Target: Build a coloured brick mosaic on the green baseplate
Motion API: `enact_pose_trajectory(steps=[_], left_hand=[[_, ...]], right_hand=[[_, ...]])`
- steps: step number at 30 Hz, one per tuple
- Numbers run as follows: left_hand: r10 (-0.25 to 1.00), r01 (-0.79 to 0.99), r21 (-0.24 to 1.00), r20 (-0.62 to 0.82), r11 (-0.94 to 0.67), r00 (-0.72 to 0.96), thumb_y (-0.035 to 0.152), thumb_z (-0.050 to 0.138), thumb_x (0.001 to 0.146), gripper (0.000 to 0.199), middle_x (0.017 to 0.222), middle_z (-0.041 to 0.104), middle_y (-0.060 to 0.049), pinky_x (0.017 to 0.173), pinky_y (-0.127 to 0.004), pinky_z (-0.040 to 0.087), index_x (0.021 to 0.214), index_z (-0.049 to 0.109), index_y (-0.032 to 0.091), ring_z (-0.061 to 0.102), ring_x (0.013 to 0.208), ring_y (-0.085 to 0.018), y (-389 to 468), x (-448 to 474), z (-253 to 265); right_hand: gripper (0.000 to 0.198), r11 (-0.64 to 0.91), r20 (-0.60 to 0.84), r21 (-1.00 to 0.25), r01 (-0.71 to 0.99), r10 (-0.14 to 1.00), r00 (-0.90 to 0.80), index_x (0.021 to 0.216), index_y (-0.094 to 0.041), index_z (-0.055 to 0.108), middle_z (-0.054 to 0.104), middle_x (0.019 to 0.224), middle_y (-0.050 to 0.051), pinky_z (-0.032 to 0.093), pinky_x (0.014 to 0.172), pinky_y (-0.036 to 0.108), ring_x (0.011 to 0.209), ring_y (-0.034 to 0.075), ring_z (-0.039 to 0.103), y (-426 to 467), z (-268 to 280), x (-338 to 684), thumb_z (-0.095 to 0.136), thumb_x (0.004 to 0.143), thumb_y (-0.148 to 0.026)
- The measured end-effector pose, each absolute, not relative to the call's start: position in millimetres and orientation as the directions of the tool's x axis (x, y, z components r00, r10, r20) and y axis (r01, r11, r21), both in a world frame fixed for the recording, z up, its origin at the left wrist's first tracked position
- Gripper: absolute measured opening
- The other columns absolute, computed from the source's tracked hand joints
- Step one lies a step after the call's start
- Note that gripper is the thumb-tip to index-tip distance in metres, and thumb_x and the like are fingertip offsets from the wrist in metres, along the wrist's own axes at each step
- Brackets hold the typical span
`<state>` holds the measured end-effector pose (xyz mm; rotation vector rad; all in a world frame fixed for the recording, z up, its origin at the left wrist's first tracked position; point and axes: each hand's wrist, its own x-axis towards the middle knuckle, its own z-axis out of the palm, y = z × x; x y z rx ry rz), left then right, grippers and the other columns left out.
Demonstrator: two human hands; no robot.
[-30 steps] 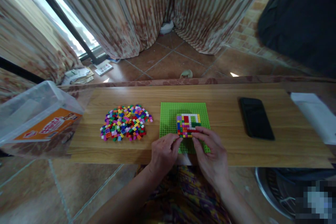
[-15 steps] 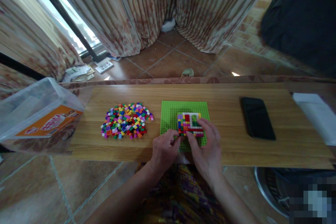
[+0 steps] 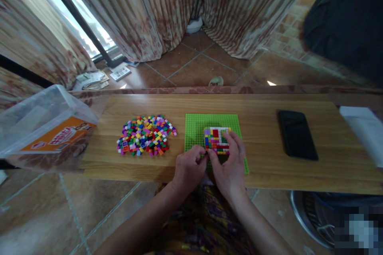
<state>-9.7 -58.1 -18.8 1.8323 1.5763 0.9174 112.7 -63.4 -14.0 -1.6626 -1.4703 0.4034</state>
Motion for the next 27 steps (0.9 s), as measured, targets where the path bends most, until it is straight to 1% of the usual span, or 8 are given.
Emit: enact_pose_trajectory(steps=[5, 9, 12, 14, 17, 21, 24, 27], left_hand=[[0.998, 0.58, 0.812, 0.043, -0.065, 0.052, 0.018, 0.062, 0.077, 0.003, 0.057, 0.049, 0.007, 0.055, -0.021, 0.036, 0.077, 0.059, 0.019, 0.046, 0.052, -0.009, -58, -15, -11], [0.997, 0.516, 0.855, -0.071, 0.044, 0.033, 0.017, 0.064, 0.074, 0.009, 0.067, 0.06, 0.004, 0.061, -0.022, 0.043, 0.082, 0.061, 0.019, 0.056, 0.06, -0.011, -61, -19, -1], [0.994, 0.436, 0.897, -0.101, 0.076, 0.034, 0.014, 0.061, 0.075, 0.011, 0.079, 0.065, 0.0, 0.068, -0.024, 0.048, 0.085, 0.062, 0.018, 0.06, 0.07, -0.013, -65, -24, 1], [0.992, 0.372, 0.923, -0.118, 0.097, 0.033, 0.011, 0.058, 0.075, 0.014, 0.083, 0.067, -0.001, 0.071, -0.025, 0.05, 0.087, 0.062, 0.017, 0.062, 0.075, -0.014, -67, -28, -1], [0.982, 0.251, 0.953, -0.186, 0.171, 0.036, 0.012, 0.054, 0.078, 0.015, 0.084, 0.066, -0.003, 0.071, -0.026, 0.053, 0.089, 0.062, 0.016, 0.063, 0.076, -0.014, -70, -31, -5], [0.963, 0.068, 0.963, -0.263, 0.259, 0.065, 0.01, 0.047, 0.078, 0.02, 0.087, 0.066, -0.006, 0.072, -0.028, 0.058, 0.091, 0.061, 0.016, 0.067, 0.079, -0.015, -70, -31, -4], [0.959, 0.01, 0.964, -0.265, 0.265, 0.096, 0.011, 0.045, 0.079, 0.021, 0.09, 0.066, -0.006, 0.071, -0.028, 0.059, 0.091, 0.062, 0.016, 0.068, 0.077, -0.014, -68, -30, -1], [0.958, -0.005, 0.963, -0.269, 0.271, 0.103, 0.011, 0.047, 0.08, 0.019, 0.086, 0.067, -0.006, 0.068, -0.027, 0.06, 0.09, 0.062, 0.015, 0.069, 0.074, -0.014, -67, -28, -1]], right_hand=[[0.048, 0.081, 0.303, -0.769, 0.635, 0.919, 0.25, 0.134, -0.024, 0.046, 0.04, 0.143, 0.014, 0.036, 0.108, 0.055, 0.135, 0.028, 0.037, -64, -18, 110, 0.058, 0.087, -0.029], [0.047, 0.104, 0.328, -0.735, 0.67, 0.919, 0.218, 0.135, -0.024, 0.046, 0.041, 0.143, 0.014, 0.035, 0.107, 0.057, 0.134, 0.029, 0.037, -64, -22, 112, 0.056, 0.089, -0.03], [0.046, 0.126, 0.332, -0.716, 0.687, 0.927, 0.176, 0.133, -0.023, 0.048, 0.042, 0.143, 0.014, 0.036, 0.107, 0.056, 0.134, 0.028, 0.038, -64, -23, 116, 0.056, 0.09, -0.034], [0.047, 0.133, 0.322, -0.722, 0.679, 0.933, 0.161, 0.132, -0.022, 0.049, 0.043, 0.142, 0.014, 0.037, 0.106, 0.054, 0.133, 0.028, 0.039, -65, -22, 119, 0.058, 0.089, -0.037], [0.047, 0.129, 0.3, -0.755, 0.643, 0.94, 0.164, 0.132, -0.023, 0.05, 0.045, 0.141, 0.014, 0.038, 0.106, 0.053, 0.132, 0.027, 0.041, -65, -19, 125, 0.057, 0.089, -0.04], [0.038, 0.103, 0.28, -0.819, 0.565, 0.931, 0.235, 0.127, -0.023, 0.054, 0.051, 0.134, 0.013, 0.041, 0.105, 0.051, 0.126, 0.025, 0.048, -63, -14, 133, 0.052, 0.092, -0.037], [0.032, 0.09, 0.283, -0.838, 0.538, 0.915, 0.288, 0.121, -0.022, 0.059, 0.056, 0.127, 0.012, 0.044, 0.102, 0.049, 0.12, 0.023, 0.053, -59, -13, 141, 0.051, 0.093, -0.034], [0.029, 0.095, 0.298, -0.838, 0.538, 0.905, 0.304, 0.116, -0.021, 0.062, 0.06, 0.121, 0.011, 0.044, 0.101, 0.049, 0.116, 0.023, 0.056, -57, -14, 146, 0.052, 0.092, -0.033]])
